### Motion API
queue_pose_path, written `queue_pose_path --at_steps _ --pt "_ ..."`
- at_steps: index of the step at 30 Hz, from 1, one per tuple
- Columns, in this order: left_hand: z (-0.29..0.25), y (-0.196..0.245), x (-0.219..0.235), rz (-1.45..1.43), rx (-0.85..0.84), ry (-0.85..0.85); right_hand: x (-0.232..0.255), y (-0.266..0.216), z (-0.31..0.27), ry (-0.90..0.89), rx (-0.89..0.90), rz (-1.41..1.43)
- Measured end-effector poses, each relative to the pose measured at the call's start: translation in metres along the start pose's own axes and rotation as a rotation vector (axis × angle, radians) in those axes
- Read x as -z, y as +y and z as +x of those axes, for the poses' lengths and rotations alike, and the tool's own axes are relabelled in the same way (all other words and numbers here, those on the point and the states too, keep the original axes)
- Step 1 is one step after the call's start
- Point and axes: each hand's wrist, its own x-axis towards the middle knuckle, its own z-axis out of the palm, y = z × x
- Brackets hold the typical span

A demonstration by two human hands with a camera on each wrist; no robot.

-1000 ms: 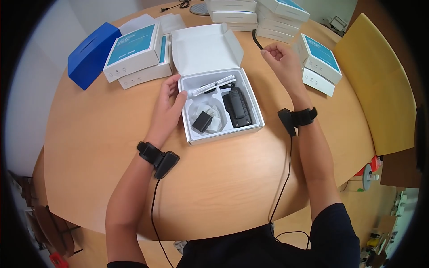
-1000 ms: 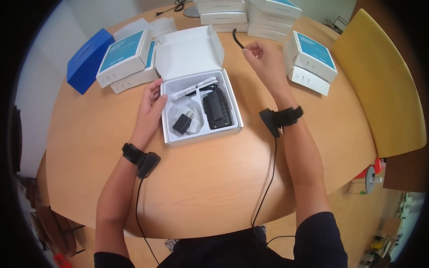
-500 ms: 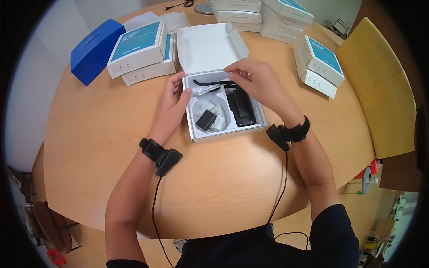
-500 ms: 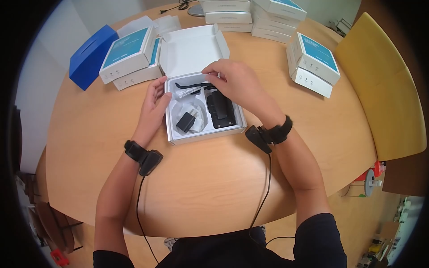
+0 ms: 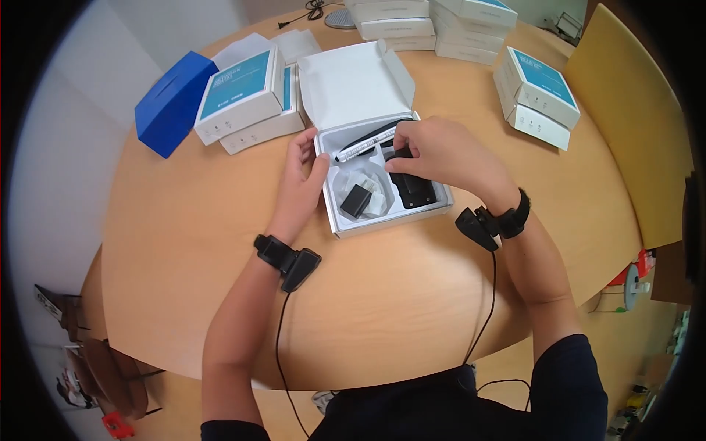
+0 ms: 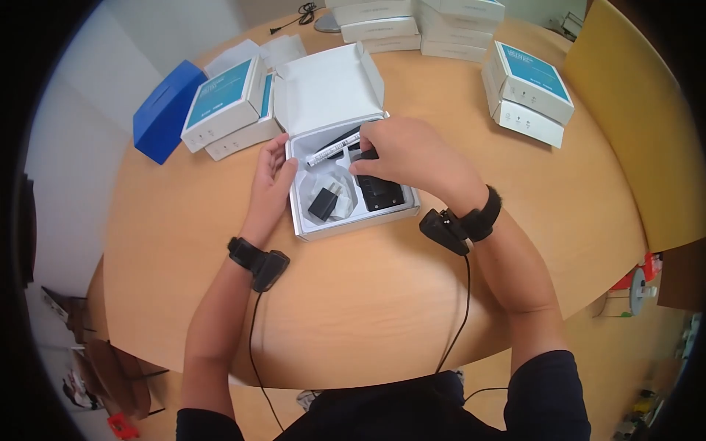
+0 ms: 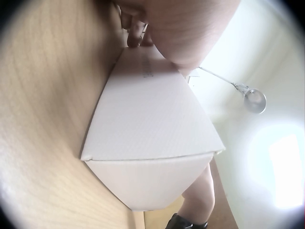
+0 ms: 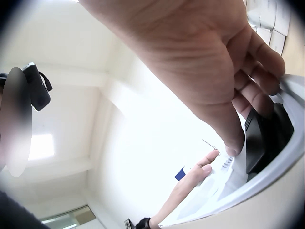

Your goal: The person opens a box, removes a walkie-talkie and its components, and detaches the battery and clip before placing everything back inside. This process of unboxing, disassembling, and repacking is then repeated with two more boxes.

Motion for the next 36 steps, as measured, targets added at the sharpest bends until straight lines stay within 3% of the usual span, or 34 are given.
queue_pose_path --at_steps 9,15,18,21,24,25,28,32,36 --pt "0.003 -0.006 0.002 -0.022 -0.007 -0.032 -0.007 0.017 0.004 0.117 0.045 0.110" --pt "-0.001 0.003 0.000 -0.046 0.021 -0.045 0.004 0.025 0.007 0.244 0.054 0.334" --pt "-0.001 0.009 0.001 -0.043 0.051 -0.040 0.012 0.031 0.013 0.256 0.022 0.567" --pt "0.003 0.021 0.010 0.207 0.070 0.033 0.005 0.035 0.021 0.288 0.015 0.844" --pt "0.009 0.062 0.005 0.230 -0.074 0.094 0.002 0.030 0.023 0.273 -0.011 0.944" --pt "0.011 0.075 -0.002 0.183 -0.118 0.050 -0.003 0.027 0.024 0.291 0.045 0.960" --pt "0.005 0.119 -0.035 -0.183 0.199 -0.012 -0.014 0.013 0.024 0.324 0.162 0.987" --pt "0.011 0.117 -0.061 -0.471 0.310 -0.199 -0.005 -0.009 0.006 0.293 0.137 1.011" --pt "0.016 0.115 -0.070 -0.626 0.284 -0.042 -0.018 -0.012 0.014 0.445 0.096 1.190"
